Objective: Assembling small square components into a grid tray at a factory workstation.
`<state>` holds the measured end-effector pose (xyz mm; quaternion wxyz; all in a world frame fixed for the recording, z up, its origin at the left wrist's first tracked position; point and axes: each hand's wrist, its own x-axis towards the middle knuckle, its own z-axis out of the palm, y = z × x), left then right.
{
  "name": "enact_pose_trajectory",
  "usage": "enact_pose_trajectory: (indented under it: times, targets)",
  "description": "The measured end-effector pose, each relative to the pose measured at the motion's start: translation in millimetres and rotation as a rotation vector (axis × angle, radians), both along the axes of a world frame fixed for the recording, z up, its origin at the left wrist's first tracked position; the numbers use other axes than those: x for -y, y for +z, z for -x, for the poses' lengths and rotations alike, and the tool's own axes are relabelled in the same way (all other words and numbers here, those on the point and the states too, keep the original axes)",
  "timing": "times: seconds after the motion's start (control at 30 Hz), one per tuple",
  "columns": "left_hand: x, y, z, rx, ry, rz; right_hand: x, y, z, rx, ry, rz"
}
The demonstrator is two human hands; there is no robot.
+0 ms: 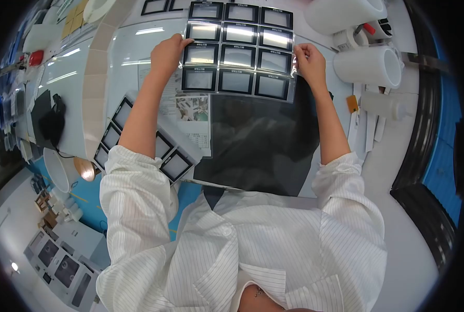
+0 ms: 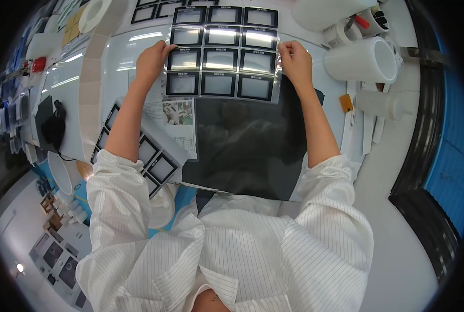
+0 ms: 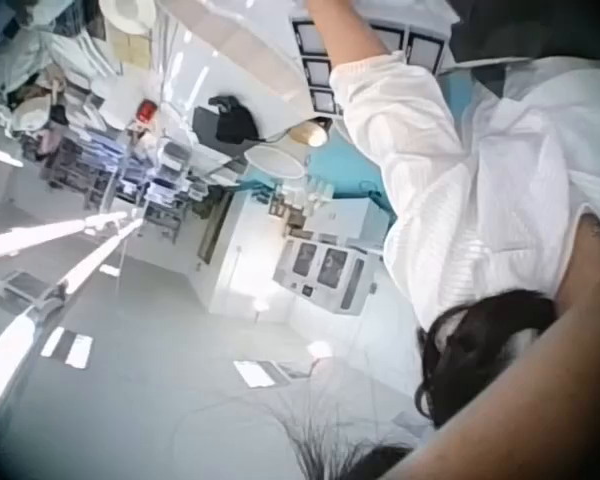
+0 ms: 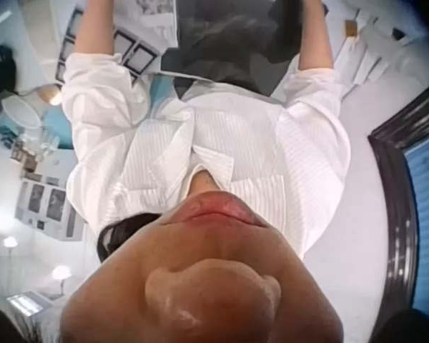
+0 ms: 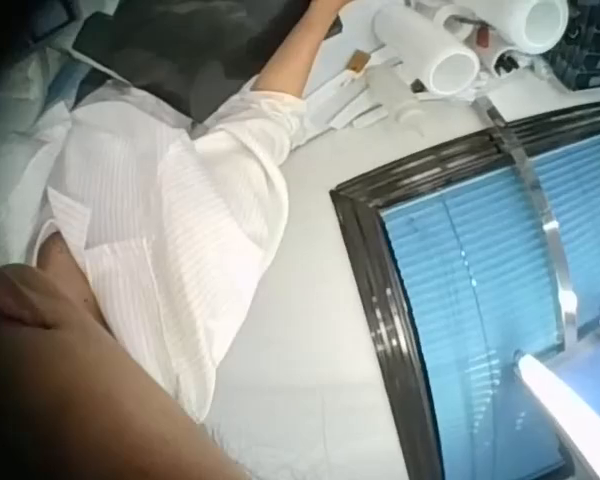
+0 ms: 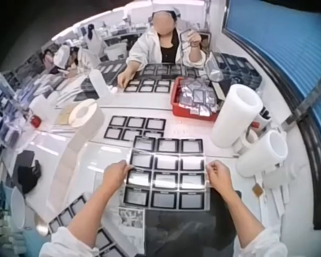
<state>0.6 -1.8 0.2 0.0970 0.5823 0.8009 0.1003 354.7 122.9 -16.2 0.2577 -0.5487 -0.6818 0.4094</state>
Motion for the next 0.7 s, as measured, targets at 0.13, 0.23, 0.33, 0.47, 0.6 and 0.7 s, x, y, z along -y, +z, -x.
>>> enact_pose_trajectory:
  times: [0.13,0.23,0.33,0.47,0.6,0.7]
  targets:
    - [-3,-4,-7,-0.183,-0.052,-0.025,-6,-5,-5,0.07,0.002,-0.122]
    - [-2,-7,-6,-0.169,-0.064,-0.094,-6,-5,-7,0.077,0.012,-0.142]
    - [2,-9,-2,-0.201,-0.073,-0.094,2,5,3,-0.017,-0.052,-0.005]
    - [3,-10,-6,-0.232,-0.052,-0.099,3,4,0,-0.085,-0.044,0.04]
    - [3,-10,-8,-0.251,-0.067,-0.135,0,5,1,-0.105,-0.074,0.015]
    - [8,-11,-7,-0.281,-0.05,-0.098,1,6,6,-0.16,-0.051,0.002]
